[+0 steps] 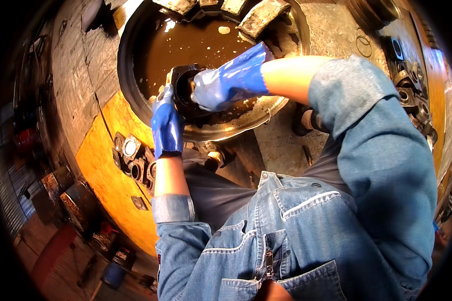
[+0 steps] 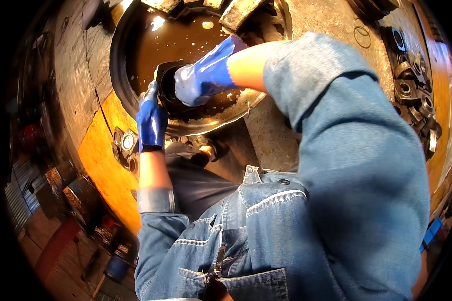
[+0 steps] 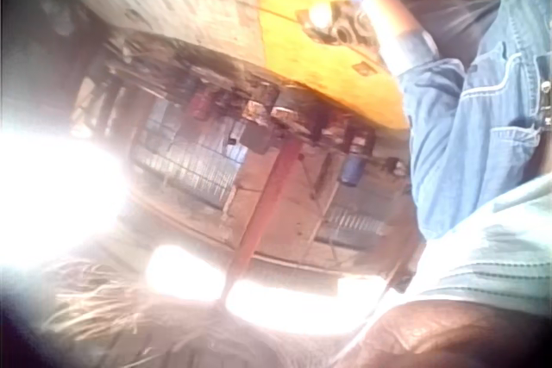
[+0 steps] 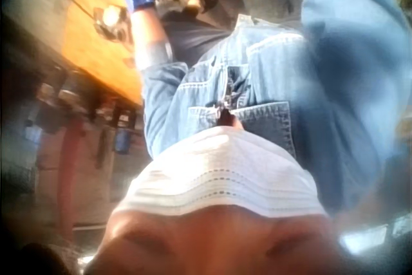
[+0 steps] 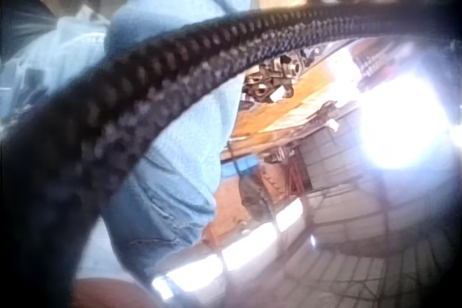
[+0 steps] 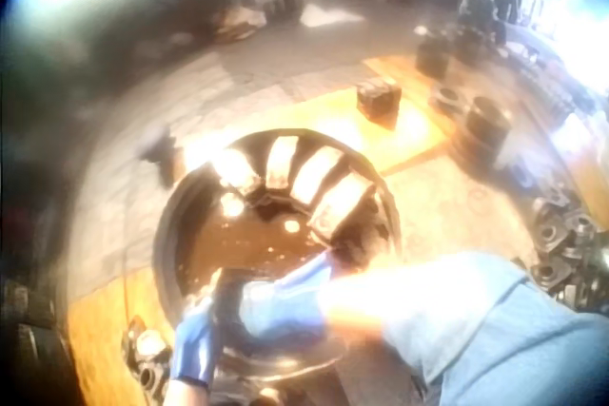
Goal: The person cleans mechanical parts. They pick up a metal block from a basin of liquid, scrub it with a brush, and rotate the part to clean its different surfaces.
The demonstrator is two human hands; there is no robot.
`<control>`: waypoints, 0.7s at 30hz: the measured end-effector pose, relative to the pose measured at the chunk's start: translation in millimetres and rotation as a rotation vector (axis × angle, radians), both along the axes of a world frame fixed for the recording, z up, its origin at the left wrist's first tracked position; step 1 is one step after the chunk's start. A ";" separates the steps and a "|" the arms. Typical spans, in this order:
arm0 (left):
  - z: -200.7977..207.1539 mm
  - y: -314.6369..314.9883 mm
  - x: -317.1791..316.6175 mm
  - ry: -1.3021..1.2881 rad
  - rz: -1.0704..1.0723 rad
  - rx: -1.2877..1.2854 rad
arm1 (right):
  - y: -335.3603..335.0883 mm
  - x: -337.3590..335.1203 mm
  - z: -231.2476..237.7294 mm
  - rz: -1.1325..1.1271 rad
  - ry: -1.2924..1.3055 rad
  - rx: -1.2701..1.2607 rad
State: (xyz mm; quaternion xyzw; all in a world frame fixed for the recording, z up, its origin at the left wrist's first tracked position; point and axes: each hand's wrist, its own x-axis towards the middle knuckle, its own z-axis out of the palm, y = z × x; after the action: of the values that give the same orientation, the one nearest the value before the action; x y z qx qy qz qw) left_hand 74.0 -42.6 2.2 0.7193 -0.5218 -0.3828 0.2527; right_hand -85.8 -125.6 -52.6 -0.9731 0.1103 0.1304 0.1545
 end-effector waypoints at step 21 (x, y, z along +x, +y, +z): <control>-16.0 4.4 16.0 -0.034 -0.044 -0.037 | 7.7 -4.7 31.8 -0.875 -0.356 0.797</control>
State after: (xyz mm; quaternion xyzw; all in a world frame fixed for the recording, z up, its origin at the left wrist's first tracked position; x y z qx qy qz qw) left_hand 90.0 -38.2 -13.8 0.7093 -0.5488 -0.3660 0.2486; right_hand -90.5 -117.9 -20.8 -0.7119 0.4147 -0.0785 0.5614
